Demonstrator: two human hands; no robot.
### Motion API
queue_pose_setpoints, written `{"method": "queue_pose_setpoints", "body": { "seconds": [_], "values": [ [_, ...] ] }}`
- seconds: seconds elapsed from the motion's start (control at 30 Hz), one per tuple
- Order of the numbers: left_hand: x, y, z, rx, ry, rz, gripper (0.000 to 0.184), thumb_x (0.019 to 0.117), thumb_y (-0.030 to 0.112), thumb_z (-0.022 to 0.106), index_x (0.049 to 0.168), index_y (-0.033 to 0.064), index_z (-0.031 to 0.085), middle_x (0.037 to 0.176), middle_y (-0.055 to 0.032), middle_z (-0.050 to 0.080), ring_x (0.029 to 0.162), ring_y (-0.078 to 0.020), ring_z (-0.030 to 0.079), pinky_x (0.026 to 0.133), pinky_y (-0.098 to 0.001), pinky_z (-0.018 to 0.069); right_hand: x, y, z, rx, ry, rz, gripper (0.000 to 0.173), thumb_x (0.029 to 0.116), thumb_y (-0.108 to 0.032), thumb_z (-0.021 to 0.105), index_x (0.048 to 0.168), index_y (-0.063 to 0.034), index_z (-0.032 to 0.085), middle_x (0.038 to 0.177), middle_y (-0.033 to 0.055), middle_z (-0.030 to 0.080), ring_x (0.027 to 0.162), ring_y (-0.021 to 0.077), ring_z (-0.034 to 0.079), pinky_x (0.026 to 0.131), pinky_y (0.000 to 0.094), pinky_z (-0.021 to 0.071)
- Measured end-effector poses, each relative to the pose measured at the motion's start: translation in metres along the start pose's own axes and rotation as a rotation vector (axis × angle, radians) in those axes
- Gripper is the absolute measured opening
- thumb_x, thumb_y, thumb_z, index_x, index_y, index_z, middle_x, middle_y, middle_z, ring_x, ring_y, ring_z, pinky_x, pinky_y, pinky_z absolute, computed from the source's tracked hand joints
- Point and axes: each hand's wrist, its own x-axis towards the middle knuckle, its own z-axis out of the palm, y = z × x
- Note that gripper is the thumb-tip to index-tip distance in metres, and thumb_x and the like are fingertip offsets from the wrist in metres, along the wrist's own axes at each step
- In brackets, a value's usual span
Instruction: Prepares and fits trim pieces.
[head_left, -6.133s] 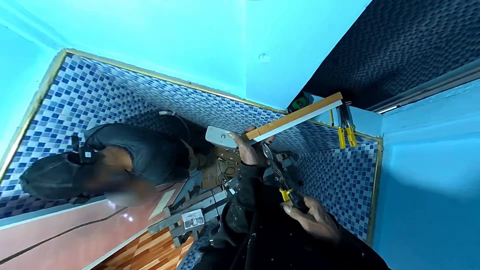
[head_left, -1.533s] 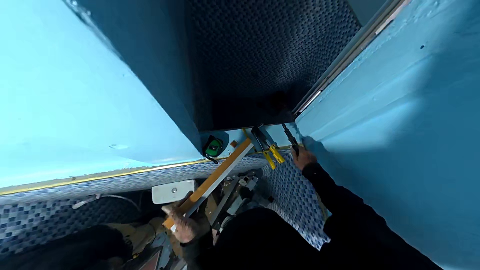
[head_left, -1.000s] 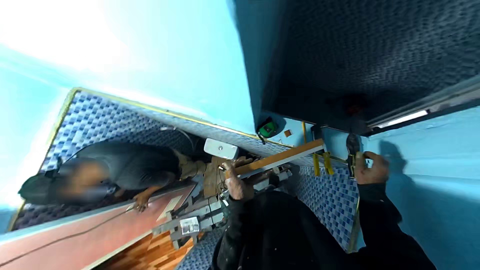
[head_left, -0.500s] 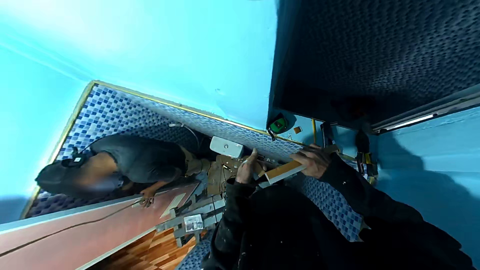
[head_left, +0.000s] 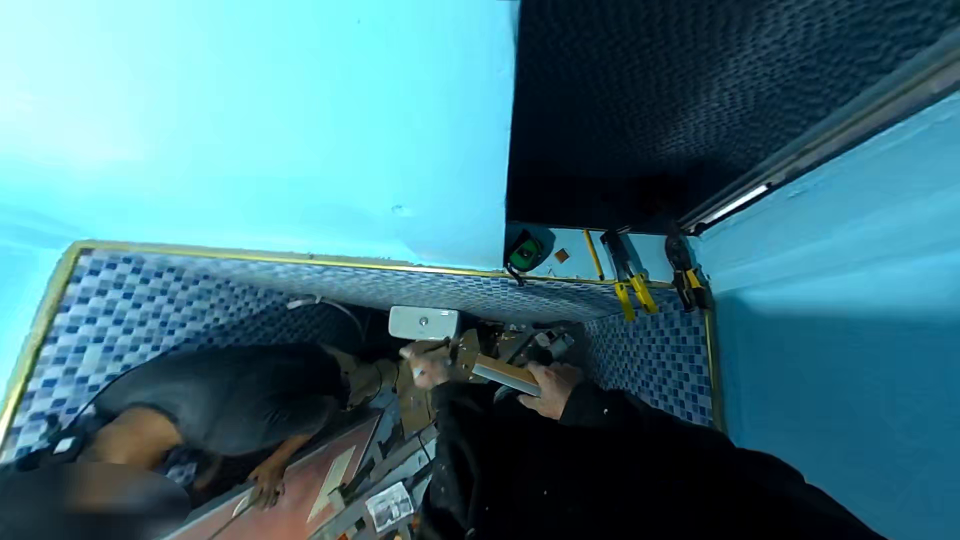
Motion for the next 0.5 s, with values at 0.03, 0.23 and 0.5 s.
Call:
{"method": "queue_pose_setpoints", "body": {
  "seconds": [0.03,0.23,0.5],
  "values": [
    [0.007,0.0,-0.011,-0.014,-0.011,-0.032,0.069,0.1091,0.056,0.029,0.135,-0.0036,0.053,0.113,-0.026,0.065,0.095,-0.0337,0.066,0.079,-0.0542,0.057,0.002,0.013,0.008,0.063,0.043,0.009,0.07,0.0942,-0.053,0.066,0.141,-0.0032,0.053,0.127,0.0228,0.066,0.12,0.0395,0.063,0.102,0.0607,0.0469],
    [0.015,-0.017,-0.04,0.071,-0.258,-0.103,0.056,0.1106,0.05,0.031,0.111,0.0016,0.058,0.08,-0.01,0.064,0.07,-0.0228,0.066,0.064,-0.0461,0.059,0.02,0.094,-0.019,0.431,0.586,0.155,0.068,0.0961,-0.031,0.068,0.148,0.0052,0.044,0.133,0.029,0.061,0.124,0.0405,0.061,0.109,0.0531,0.0465],
    [-0.049,0.009,-0.008,-0.282,-0.813,-0.454,0.08,0.0983,0.073,0.006,0.11,0.0098,0.053,0.071,-0.0082,0.069,0.06,-0.0241,0.07,0.049,-0.0374,0.0589,0.144,0.118,-0.111,0.143,0.793,0.263,0.071,0.0983,-0.044,0.064,0.15,0.002,0.046,0.147,0.0337,0.048,0.14,0.0488,0.044,0.115,0.0631,0.0365]
  ]
}}
